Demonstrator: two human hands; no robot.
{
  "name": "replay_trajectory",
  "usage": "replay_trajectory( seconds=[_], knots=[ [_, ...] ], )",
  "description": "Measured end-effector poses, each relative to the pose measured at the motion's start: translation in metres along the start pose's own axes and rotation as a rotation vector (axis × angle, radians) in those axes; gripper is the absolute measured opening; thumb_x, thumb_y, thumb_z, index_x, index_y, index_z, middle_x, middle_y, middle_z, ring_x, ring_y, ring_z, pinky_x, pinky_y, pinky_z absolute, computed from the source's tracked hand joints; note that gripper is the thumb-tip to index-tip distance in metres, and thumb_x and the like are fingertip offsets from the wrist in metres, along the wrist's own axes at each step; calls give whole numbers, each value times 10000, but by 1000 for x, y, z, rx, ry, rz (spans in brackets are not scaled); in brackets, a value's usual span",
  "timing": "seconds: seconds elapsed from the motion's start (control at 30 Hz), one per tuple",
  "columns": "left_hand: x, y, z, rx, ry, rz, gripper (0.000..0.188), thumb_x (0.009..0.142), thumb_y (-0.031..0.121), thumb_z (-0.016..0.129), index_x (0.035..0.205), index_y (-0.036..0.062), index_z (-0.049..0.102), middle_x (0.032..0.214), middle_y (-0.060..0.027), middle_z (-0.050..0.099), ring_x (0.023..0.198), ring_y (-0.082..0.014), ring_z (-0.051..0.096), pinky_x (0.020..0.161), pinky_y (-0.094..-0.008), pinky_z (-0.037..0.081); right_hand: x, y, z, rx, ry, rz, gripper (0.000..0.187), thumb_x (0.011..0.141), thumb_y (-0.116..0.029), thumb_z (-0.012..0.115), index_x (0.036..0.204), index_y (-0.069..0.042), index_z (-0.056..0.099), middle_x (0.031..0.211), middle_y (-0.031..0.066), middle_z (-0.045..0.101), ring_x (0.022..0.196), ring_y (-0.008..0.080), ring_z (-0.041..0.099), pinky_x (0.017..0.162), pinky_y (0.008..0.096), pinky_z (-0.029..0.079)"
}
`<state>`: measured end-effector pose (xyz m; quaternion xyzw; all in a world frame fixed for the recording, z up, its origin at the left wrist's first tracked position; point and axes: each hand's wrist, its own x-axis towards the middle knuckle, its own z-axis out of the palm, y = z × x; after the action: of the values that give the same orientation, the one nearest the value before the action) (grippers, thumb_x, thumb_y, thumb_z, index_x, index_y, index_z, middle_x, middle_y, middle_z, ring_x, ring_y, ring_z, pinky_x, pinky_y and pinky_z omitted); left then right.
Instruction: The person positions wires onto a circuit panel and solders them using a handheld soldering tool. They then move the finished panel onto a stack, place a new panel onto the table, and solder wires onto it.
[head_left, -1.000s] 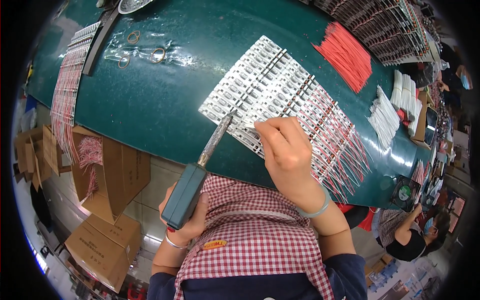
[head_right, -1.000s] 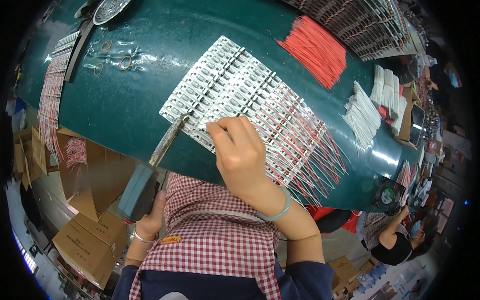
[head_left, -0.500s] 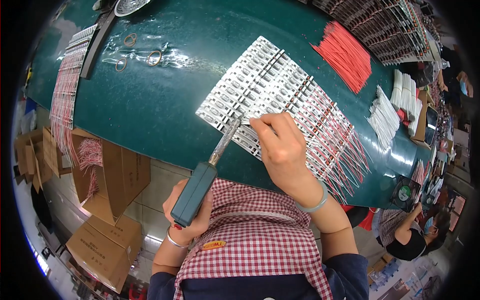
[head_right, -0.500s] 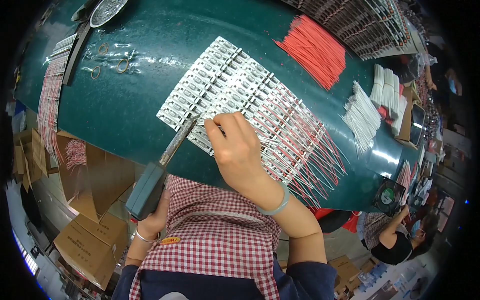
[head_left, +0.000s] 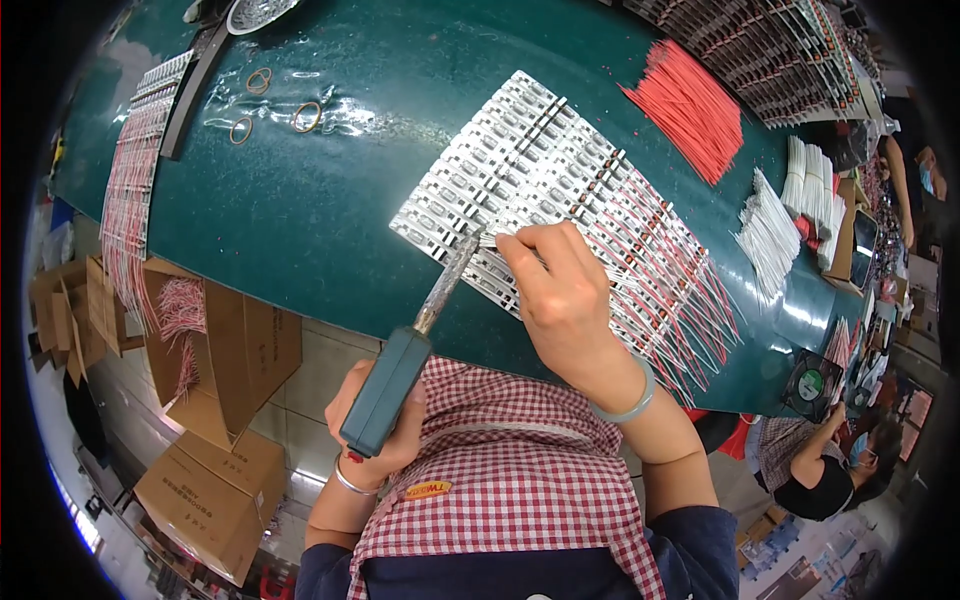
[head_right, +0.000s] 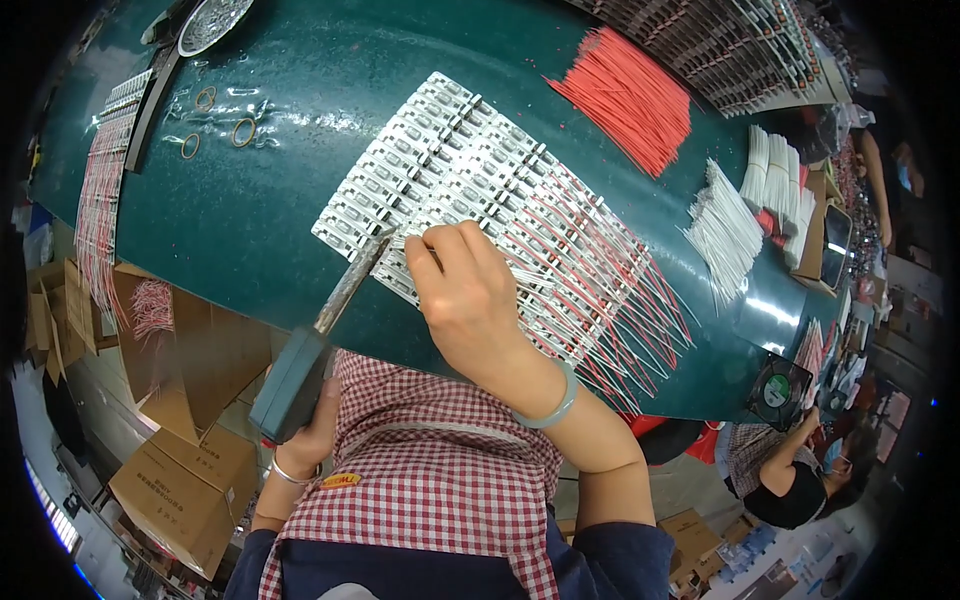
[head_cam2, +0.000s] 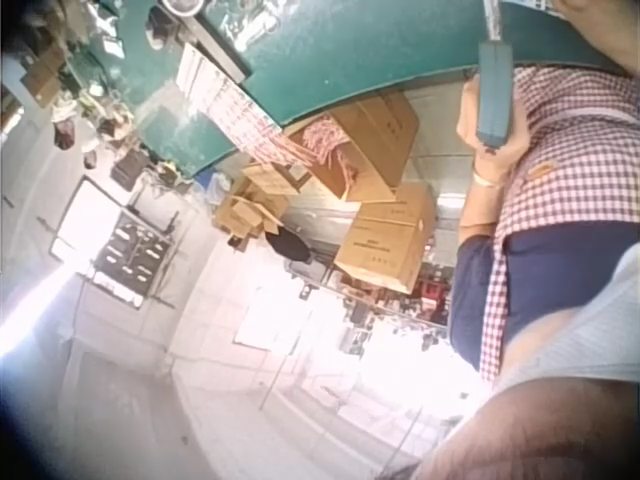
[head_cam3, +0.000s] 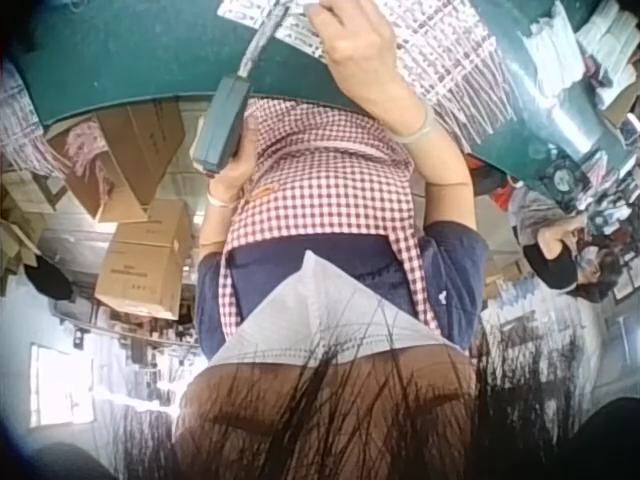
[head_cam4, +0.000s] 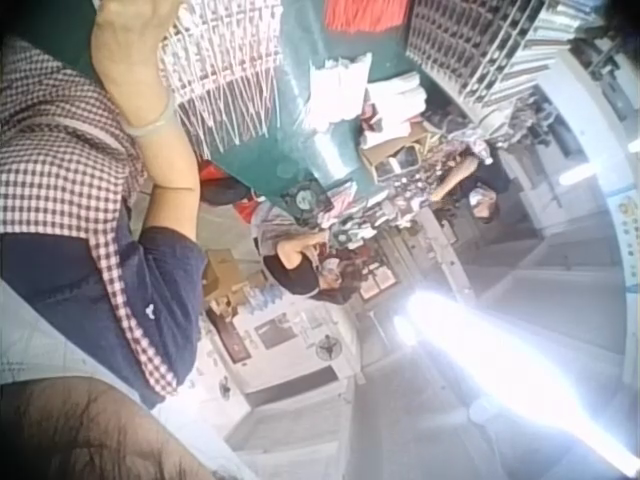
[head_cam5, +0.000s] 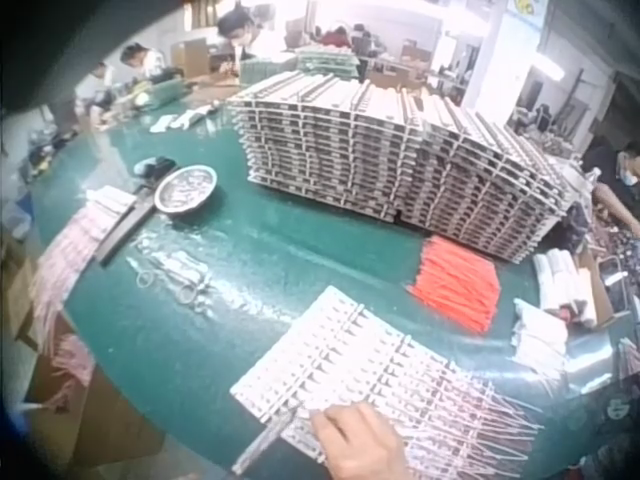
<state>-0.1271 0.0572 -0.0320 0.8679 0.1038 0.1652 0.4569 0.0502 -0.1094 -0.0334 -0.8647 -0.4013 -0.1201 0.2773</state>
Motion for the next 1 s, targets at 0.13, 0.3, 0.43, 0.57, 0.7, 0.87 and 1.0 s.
replay_trajectory(
  seconds=[0.13,0.3,0.43,0.57,0.7,0.87,1.0],
  knots=[
    [-16,-9,0,-11,-4,-38,223,736,6,754,943,-51,694,846,-153,663,677,-258,676,598,-298,532,-1,0,0,-3,6,4,279,702,17,632,976,52,665,888,110,581,788,248,569,636,332,482],
    [-15,-8,1,-13,14,-51,257,743,11,758,983,-56,697,931,-189,692,718,-274,696,605,-308,539,1,-3,-3,-14,-19,24,276,702,12,636,975,47,664,888,111,579,784,248,569,635,331,481],
    [-12,-7,3,-32,24,-53,261,742,7,758,988,-56,697,945,-194,693,736,-278,701,625,-314,547,2,-4,-8,12,-23,30,285,698,22,638,980,47,664,896,110,585,793,252,575,640,334,484],
    [-10,-9,4,-56,23,-50,262,741,-2,755,992,-52,698,951,-191,692,750,-273,702,647,-311,549,3,0,-10,19,12,34,303,689,38,641,992,49,664,911,111,594,806,260,586,642,343,489],
    [-7,-8,4,-47,14,-68,256,742,-4,753,988,-49,698,948,-180,692,743,-265,698,645,-306,545,2,6,-8,-3,19,31,314,685,45,643,998,52,666,912,113,595,805,263,589,636,348,490],
    [0,-4,6,-70,9,-71,246,743,-11,750,979,-51,694,923,-165,686,732,-254,690,644,-300,541,-1,8,-5,-14,9,37,314,688,44,639,1001,52,669,916,111,596,812,260,589,641,346,488],
    [10,4,6,-75,2,-69,242,749,-21,744,982,-54,693,909,-155,683,731,-252,686,653,-297,539,0,8,-4,-12,10,33,313,694,42,635,1005,54,671,920,111,597,817,257,588,645,344,486]
  ],
)
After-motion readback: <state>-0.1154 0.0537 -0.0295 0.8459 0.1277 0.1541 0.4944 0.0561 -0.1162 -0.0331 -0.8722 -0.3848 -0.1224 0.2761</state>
